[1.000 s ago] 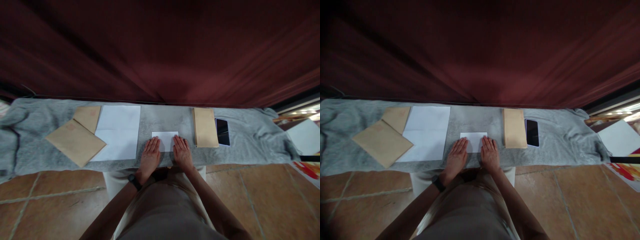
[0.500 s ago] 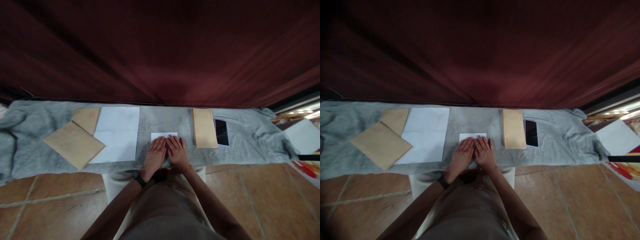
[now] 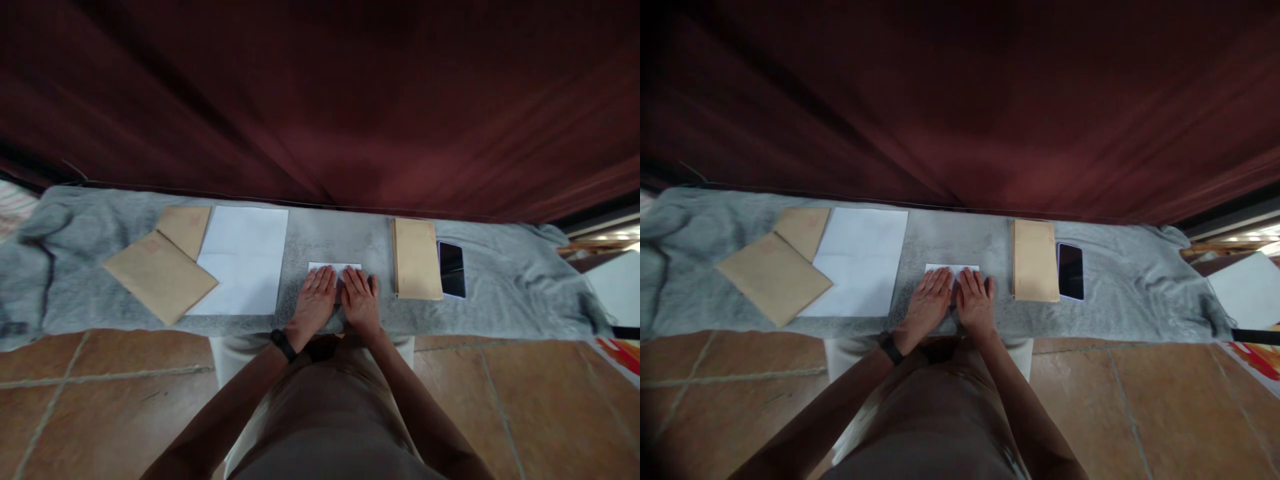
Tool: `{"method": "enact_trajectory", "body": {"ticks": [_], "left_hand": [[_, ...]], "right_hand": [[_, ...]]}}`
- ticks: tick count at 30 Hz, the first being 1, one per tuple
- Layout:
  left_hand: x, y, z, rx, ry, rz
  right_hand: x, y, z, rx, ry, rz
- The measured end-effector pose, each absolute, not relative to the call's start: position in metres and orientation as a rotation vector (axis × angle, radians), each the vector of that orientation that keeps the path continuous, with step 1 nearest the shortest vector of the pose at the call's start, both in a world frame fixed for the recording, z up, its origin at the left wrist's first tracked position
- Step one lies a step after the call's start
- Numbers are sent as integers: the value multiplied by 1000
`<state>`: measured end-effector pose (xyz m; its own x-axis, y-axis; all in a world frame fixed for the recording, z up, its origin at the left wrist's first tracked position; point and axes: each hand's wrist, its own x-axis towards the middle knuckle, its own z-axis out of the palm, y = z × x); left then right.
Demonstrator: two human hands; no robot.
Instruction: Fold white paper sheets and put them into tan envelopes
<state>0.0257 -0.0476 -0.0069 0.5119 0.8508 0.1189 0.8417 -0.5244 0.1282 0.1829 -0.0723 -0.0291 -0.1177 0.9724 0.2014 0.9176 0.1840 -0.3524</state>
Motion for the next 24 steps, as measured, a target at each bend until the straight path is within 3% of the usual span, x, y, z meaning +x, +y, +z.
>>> {"method": "enact_trajectory", "body": {"ticks": [24], "left_hand": [[15, -66, -5, 2685, 1510, 94]], "right_hand": [[194, -96, -35, -1652, -2120, 109]]}}
